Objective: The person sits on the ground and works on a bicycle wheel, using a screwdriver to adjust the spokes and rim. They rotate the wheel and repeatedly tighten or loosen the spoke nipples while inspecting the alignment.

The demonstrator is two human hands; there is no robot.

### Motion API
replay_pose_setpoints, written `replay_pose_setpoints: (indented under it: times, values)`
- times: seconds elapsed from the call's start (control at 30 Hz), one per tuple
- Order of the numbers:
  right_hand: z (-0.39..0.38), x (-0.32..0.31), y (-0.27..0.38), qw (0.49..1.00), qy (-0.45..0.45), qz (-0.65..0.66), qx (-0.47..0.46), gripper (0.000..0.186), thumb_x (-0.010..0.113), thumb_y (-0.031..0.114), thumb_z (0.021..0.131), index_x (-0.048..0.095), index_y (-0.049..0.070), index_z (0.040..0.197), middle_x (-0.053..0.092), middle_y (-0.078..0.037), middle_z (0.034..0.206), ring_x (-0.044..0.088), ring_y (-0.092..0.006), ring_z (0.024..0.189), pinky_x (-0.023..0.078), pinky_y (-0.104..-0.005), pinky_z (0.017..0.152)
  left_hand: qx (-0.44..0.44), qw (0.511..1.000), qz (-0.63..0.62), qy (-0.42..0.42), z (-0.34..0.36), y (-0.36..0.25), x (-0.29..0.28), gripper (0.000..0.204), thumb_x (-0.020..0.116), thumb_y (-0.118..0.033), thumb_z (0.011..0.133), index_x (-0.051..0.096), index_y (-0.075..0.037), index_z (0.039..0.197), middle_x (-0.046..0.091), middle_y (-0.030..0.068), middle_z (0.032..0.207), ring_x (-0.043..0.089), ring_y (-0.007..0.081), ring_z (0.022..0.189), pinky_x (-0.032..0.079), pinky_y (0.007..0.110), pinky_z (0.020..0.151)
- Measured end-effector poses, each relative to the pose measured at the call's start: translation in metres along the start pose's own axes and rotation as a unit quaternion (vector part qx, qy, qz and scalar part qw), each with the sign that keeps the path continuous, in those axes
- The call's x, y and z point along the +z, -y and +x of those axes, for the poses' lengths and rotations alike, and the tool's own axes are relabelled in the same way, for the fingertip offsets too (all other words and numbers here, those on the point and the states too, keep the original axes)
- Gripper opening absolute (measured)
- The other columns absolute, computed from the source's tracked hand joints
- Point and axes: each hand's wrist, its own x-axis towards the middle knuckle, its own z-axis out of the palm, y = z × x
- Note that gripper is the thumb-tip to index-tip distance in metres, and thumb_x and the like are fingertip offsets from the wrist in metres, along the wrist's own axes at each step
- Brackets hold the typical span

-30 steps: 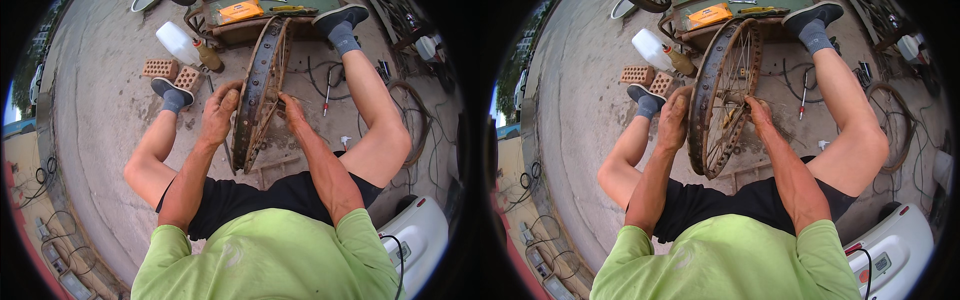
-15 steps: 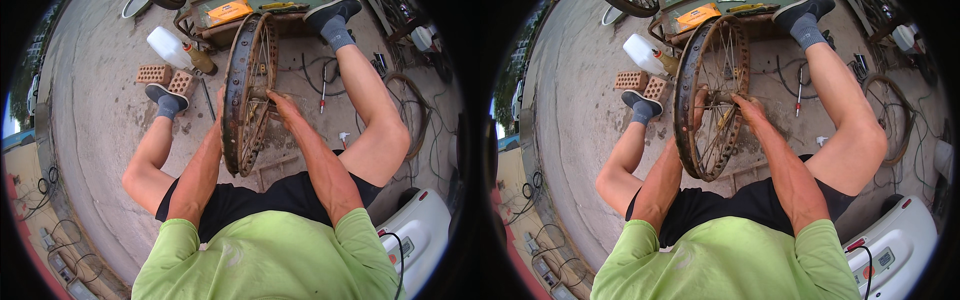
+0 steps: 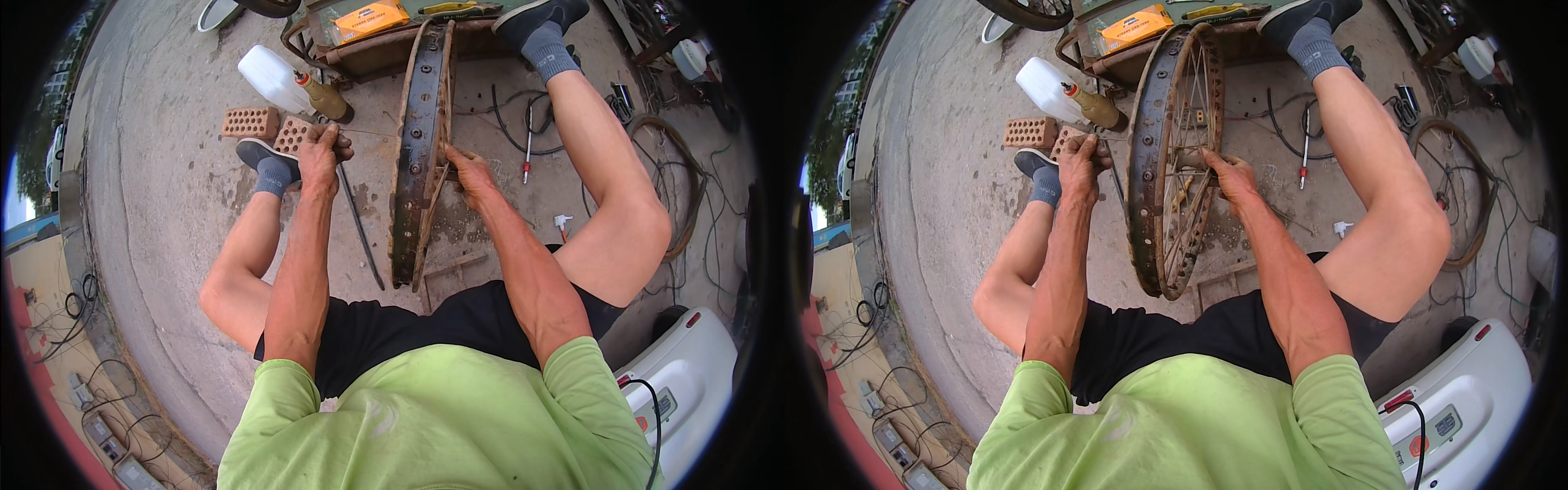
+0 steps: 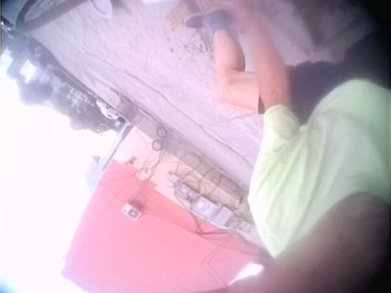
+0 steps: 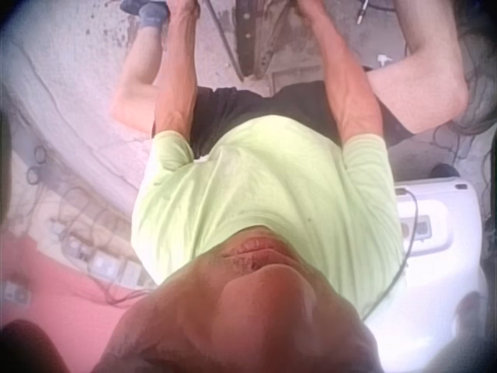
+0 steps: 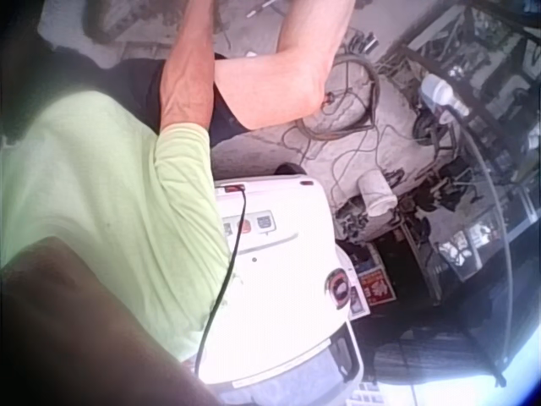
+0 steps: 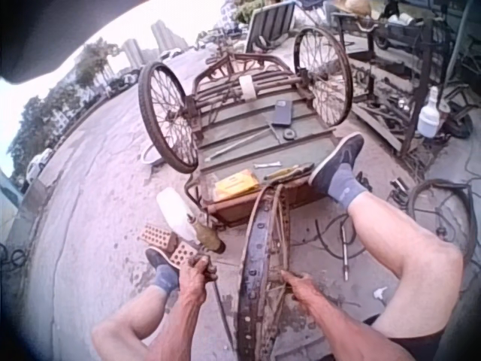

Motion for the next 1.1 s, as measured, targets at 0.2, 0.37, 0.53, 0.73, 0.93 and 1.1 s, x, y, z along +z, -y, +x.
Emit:
replay_pose_setpoints:
  times: [0.2, 0.37, 0.53, 0.73, 0.93, 1.1]
  values:
    - [0.011, -0.020, 0.007, 0.993, 0.100, 0.055, 0.000, 0.043, 0.075, 0.052, 0.093, 0.071, 0.012, 0.108, 0.073, 0.001, 0.095, 0.067, -0.0128, 0.077, 0.043, -0.0317, 0.058, 0.053, 0.994, 0.021, -0.095, 0.023, -0.044, -0.124, 0.015, 0.066, -0.018, 0.104, 0.064, -0.004, 0.105, 0.066, 0.0049, 0.078, 0.061, 0.0144, 0.059, 0.054, 0.028, 0.056]
    - [0.014, -0.009, 0.038, 0.979, 0.174, -0.017, 0.100, 0.032, 0.068, 0.046, 0.098, 0.072, 0.014, 0.103, 0.073, 0.002, 0.089, 0.069, -0.0130, 0.079, 0.046, -0.0287, 0.060, 0.063, 0.905, 0.420, 0.016, 0.020, 0.028, -0.120, 0.046, 0.073, -0.026, 0.096, 0.063, 0.000, 0.133, 0.076, 0.0207, 0.105, 0.074, 0.0318, 0.095, 0.058, 0.039, 0.087]
    - [0.014, -0.013, 0.036, 0.986, 0.132, -0.020, 0.102, 0.051, 0.082, 0.046, 0.089, 0.073, 0.008, 0.122, 0.071, -0.008, 0.121, 0.068, -0.0204, 0.106, 0.059, -0.0378, 0.089, 0.009, 0.871, 0.477, 0.118, -0.028, 0.035, -0.050, 0.056, 0.071, -0.036, 0.096, 0.063, -0.001, 0.138, 0.069, 0.0258, 0.132, 0.068, 0.0386, 0.121, 0.050, 0.043, 0.106]
    - [0.017, -0.019, 0.016, 0.997, 0.056, -0.011, 0.052, 0.035, 0.069, 0.036, 0.100, 0.071, 0.007, 0.120, 0.072, -0.006, 0.113, 0.066, -0.0191, 0.097, 0.058, -0.0370, 0.091, 0.039, 0.890, 0.391, 0.230, -0.027, 0.051, -0.014, 0.049, 0.067, -0.036, 0.101, 0.069, 0.002, 0.130, 0.074, 0.0221, 0.122, 0.071, 0.0320, 0.112, 0.053, 0.042, 0.100]
    - [0.023, -0.027, -0.004, 0.996, -0.028, 0.009, -0.080, 0.035, 0.077, 0.029, 0.097, 0.071, 0.002, 0.119, 0.074, -0.008, 0.106, 0.068, -0.0185, 0.089, 0.055, -0.0377, 0.082, 0.028, 0.921, 0.313, 0.230, -0.016, 0.043, 0.025, 0.050, 0.065, -0.037, 0.102, 0.069, 0.003, 0.131, 0.077, 0.0175, 0.115, 0.072, 0.0250, 0.103, 0.055, 0.038, 0.094]
    - [0.027, -0.025, -0.019, 0.969, -0.081, -0.087, -0.215, 0.057, 0.087, 0.037, 0.087, 0.067, -0.004, 0.122, 0.070, -0.014, 0.112, 0.065, -0.0258, 0.100, 0.052, -0.0428, 0.089, 0.038, 0.929, 0.290, 0.225, -0.013, 0.025, 0.067, 0.049, 0.064, -0.036, 0.103, 0.069, 0.003, 0.132, 0.076, 0.0189, 0.121, 0.072, 0.0282, 0.112, 0.053, 0.038, 0.099]
